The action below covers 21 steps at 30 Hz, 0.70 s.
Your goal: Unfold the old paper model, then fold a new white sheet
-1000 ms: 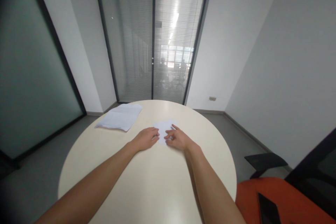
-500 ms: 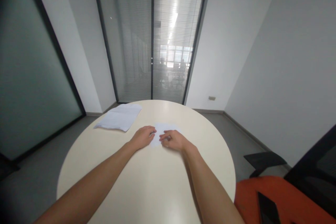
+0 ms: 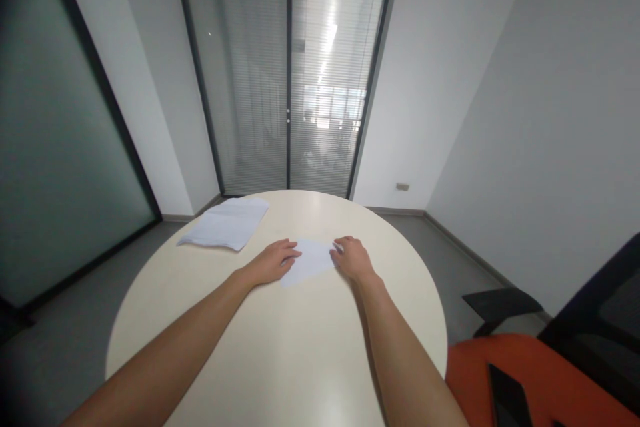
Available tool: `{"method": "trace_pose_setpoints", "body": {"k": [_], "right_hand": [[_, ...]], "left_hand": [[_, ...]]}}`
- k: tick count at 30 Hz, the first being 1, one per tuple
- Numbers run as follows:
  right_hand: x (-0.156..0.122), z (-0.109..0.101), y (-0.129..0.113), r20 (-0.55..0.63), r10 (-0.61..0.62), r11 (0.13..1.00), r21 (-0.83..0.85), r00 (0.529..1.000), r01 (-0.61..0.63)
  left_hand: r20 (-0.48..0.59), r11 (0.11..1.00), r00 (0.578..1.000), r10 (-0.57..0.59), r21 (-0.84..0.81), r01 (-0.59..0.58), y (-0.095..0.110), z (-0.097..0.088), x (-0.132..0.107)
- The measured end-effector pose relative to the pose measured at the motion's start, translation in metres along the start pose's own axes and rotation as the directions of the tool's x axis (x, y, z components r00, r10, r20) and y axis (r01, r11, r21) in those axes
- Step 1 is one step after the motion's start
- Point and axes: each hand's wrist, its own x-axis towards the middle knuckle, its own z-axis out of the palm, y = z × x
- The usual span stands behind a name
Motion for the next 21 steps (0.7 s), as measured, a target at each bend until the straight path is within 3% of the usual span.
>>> {"method": "trace_pose_setpoints", "body": {"k": [3, 21], "right_hand": [[-0.0001, 0.0024, 0.0099, 0.008, 0.046, 0.997, -0.057, 0.999, -0.046], [0.0029, 0.0084, 0.0121, 0.081, 0.081, 0.99, -0.122, 0.993, -0.071]], "left_hand": [[0.034, 1.0, 0.999, 0.007, -0.015, -0.006, 0.0023, -0.0029, -0.0014], [0.063, 0.999, 0.998, 0.02, -0.046, -0.017, 0.0063, -0.0079, -0.0023]]}}
